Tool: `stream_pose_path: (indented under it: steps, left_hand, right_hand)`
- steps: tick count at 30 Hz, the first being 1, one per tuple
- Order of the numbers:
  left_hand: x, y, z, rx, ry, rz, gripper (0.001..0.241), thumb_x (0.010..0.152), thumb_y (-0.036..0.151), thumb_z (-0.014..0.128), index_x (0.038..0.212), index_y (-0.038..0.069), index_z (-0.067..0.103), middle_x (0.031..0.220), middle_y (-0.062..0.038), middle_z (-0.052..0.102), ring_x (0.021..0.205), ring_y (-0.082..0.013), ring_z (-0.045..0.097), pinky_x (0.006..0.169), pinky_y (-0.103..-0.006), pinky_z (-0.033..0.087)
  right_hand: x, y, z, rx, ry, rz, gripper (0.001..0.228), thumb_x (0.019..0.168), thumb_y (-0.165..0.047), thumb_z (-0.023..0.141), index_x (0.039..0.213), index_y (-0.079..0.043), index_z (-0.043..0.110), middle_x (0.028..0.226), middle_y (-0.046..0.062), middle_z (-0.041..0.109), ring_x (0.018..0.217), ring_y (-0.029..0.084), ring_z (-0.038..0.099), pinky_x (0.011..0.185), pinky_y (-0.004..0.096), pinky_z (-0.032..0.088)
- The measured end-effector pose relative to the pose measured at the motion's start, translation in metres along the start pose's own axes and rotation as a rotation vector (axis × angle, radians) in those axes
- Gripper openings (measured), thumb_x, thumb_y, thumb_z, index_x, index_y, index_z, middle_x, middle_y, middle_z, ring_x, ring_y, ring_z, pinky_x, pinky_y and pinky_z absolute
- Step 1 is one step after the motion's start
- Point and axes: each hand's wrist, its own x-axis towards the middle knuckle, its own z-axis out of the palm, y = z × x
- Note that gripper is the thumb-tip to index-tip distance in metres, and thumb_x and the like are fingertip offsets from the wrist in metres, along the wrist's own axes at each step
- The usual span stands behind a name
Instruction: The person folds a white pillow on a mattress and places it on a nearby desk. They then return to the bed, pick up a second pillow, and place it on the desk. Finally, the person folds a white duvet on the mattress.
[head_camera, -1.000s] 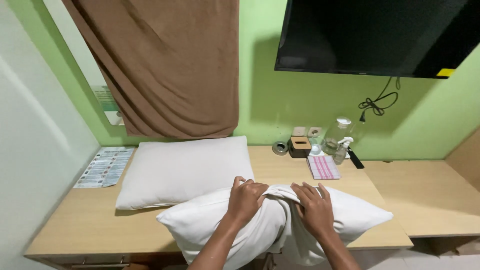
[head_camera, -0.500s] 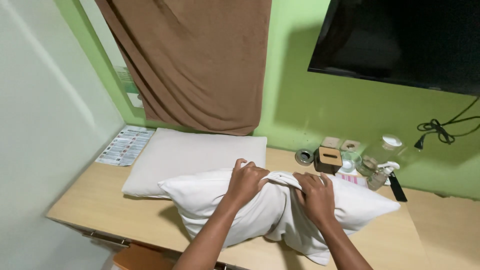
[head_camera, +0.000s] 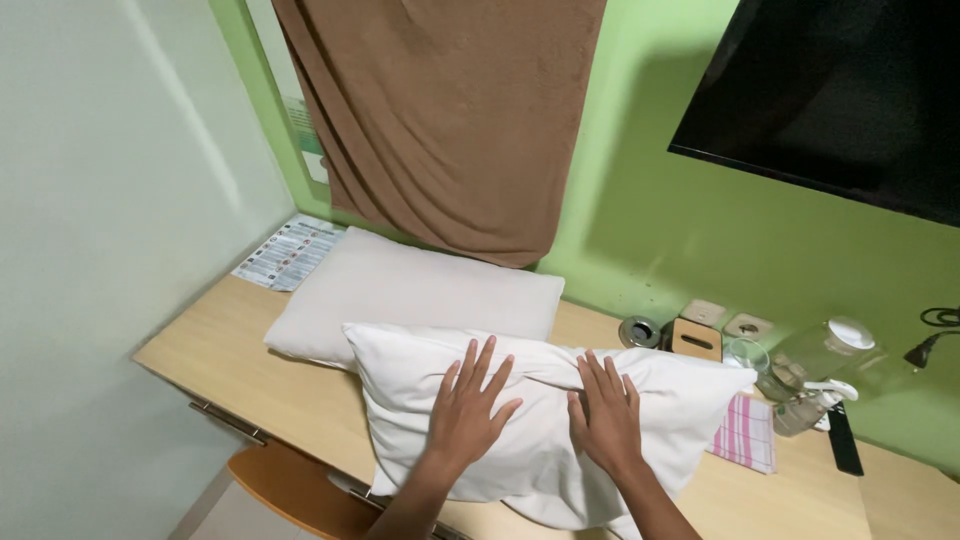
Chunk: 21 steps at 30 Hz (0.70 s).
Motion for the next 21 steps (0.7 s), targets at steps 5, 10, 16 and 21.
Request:
stream_pose_path:
  steps: [5,10,16,21]
  left_hand:
    - [0.002,-0.025,-0.002,-0.043,-0.111,-0.042,0.065,0.097,0.054,0.057,0.155,0.025,0.045,0.169,-0.008,0.021,0.154,-0.0308,0.017,0.119,-0.0513,0.021]
    - [-0.003,-0.029,-0.006,-0.053,-0.172,-0.058,0.064,0.099,0.055,0.055,0.156,0.03,0.043,0.17,-0.006,0.016,0.155,-0.0346,0.01,0.12,-0.053,0.017]
    - [-0.019,-0.031,0.011,-0.059,-0.204,-0.112,0.07,0.094,0.059,0.058,0.156,0.029,0.041,0.169,-0.008,0.014,0.155,-0.0357,0.008,0.119,-0.0558,0.016]
    - [-0.019,-0.04,0.016,-0.043,-0.266,-0.177,0.075,0.093,0.065,0.057,0.157,0.028,0.039,0.169,-0.008,0.014,0.155,-0.0332,0.009,0.12,-0.0567,0.016]
  right_hand:
    - [0.011,0.005,0.012,0.067,-0.078,-0.003,0.065,0.097,-0.038,0.055,0.156,-0.015,0.039,0.166,0.007,0.033,0.155,0.029,0.022,0.123,0.049,0.012]
    - [0.019,-0.022,-0.001,0.103,-0.11,-0.034,0.075,0.093,-0.047,0.06,0.158,-0.02,0.034,0.17,0.007,0.019,0.157,0.03,0.011,0.123,0.053,0.006]
    - [0.011,-0.041,0.013,0.138,-0.322,-0.052,0.1,0.081,-0.057,0.073,0.164,-0.025,0.028,0.172,0.005,0.007,0.158,0.032,0.003,0.124,0.053,0.008]
    - [0.021,-0.047,0.02,0.088,-0.44,-0.017,0.102,0.082,-0.061,0.073,0.161,-0.023,0.022,0.172,0.006,0.003,0.159,0.032,0.0,0.124,0.055,0.006]
